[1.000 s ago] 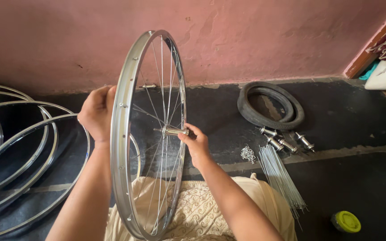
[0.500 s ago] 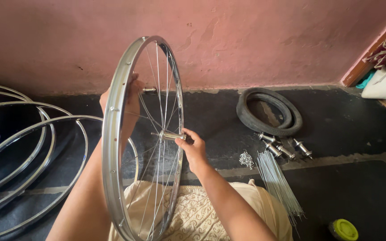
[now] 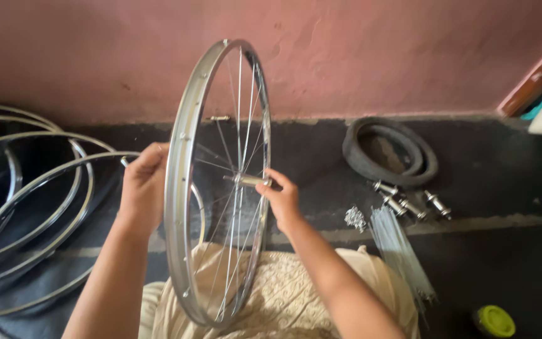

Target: The person sits on the floor and installs spokes into a bicycle wheel rim and hub. They repeatedly pick up spokes, thread them through the hub and rim, and adjust the wheel orientation to continue the process.

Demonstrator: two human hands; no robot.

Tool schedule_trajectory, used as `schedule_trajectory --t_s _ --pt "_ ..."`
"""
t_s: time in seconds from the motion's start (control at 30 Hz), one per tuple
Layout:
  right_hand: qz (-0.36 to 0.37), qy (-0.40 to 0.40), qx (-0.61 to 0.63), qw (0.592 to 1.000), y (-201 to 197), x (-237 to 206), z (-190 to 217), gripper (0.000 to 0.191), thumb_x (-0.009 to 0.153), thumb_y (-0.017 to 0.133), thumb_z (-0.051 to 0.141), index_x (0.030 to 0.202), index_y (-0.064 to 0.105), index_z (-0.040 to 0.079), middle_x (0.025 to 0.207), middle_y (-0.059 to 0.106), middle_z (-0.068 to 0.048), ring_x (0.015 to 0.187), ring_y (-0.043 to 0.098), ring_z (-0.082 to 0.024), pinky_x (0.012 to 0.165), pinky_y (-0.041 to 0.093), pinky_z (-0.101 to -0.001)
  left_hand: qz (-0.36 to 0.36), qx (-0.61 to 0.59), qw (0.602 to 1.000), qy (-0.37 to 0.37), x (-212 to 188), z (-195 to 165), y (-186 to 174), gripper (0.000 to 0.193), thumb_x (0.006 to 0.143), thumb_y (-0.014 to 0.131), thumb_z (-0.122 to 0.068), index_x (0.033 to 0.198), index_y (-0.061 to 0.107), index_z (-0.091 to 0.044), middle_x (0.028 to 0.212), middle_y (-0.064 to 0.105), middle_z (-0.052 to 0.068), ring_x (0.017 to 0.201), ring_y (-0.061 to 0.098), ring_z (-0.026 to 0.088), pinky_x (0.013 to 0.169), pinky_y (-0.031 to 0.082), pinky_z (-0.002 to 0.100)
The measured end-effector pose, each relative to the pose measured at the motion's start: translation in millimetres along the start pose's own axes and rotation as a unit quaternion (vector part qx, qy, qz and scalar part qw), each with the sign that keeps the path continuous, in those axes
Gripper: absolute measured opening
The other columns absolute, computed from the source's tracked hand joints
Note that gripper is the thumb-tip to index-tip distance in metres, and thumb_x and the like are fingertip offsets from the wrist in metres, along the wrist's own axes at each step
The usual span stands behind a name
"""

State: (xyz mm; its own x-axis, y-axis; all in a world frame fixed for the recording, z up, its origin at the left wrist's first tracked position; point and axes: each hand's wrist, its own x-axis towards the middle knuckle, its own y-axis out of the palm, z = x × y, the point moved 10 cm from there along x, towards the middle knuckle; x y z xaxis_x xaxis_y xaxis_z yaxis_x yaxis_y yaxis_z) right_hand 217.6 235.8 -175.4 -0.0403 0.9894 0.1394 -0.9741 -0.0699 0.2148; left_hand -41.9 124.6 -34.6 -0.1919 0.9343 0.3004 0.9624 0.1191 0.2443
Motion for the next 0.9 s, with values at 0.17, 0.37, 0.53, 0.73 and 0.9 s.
schedule_trajectory --t_s 0.17,0.37,0.53,0.73,0.9 --pt "-0.037 -0.383 -0.370 0.846 9.3 -24.7 67.9 0.029 0.078 0.082 0.011 0.106 0.075 0.014 0.116 0.070 -0.010 0.104 0.066 -0.031 0.092 0.052 -0.0400 0.170 0.058 0.978 0.110 -48.6 -20.2 34.2 0.018 0.104 0.064 -0.007 0.118 0.066 0.002 0.121 0.069 0.018 0.116 0.068 0.027 0.106 0.055 0.044" --pt "0.010 -0.394 -0.438 0.808 20.9 -38.3 62.6 0.019 0.094 0.063 0.003 0.110 0.070 0.010 0.117 0.070 -0.003 0.113 0.066 -0.028 0.095 0.055 -0.0378 0.045 -0.151 0.978 0.140 -109.6 -36.8 34.3 0.059 0.104 0.055 -0.043 0.142 0.055 0.002 0.136 0.065 0.020 0.131 0.062 0.028 0.119 0.044 0.041" --pt "-0.004 -0.438 -0.500 0.747 21.8 -47.1 66.9 0.024 0.089 0.063 0.002 0.110 0.067 0.011 0.115 0.069 -0.003 0.112 0.066 -0.027 0.093 0.056 -0.0360 -0.044 0.215 0.964 0.151 -153.1 -34.5 43.4 0.064 0.088 0.076 -0.028 0.140 0.055 0.001 0.135 0.063 0.016 0.128 0.063 0.025 0.111 0.050 0.038" --pt "0.012 -0.445 -0.506 0.739 28.0 -51.3 76.5 0.022 0.089 0.064 0.003 0.109 0.067 0.011 0.115 0.068 -0.002 0.113 0.066 -0.026 0.094 0.056 -0.0363 -0.007 0.147 0.987 0.061 -157.7 -11.0 55.4 0.064 0.076 0.069 0.000 0.138 0.054 0.001 0.138 0.057 0.015 0.118 0.064 0.024 0.104 0.052 0.038" --pt "0.036 -0.437 -0.441 0.783 17.5 -59.2 93.9 0.044 0.090 0.058 -0.006 0.132 0.063 0.006 0.132 0.065 -0.008 0.117 0.065 -0.030 0.098 0.055 -0.0380 0.068 0.048 0.996 0.031 -152.8 -1.0 63.9 0.055 0.078 0.062 0.012 0.133 0.057 0.007 0.148 0.056 0.021 0.138 0.056 0.030 0.118 0.042 0.043"
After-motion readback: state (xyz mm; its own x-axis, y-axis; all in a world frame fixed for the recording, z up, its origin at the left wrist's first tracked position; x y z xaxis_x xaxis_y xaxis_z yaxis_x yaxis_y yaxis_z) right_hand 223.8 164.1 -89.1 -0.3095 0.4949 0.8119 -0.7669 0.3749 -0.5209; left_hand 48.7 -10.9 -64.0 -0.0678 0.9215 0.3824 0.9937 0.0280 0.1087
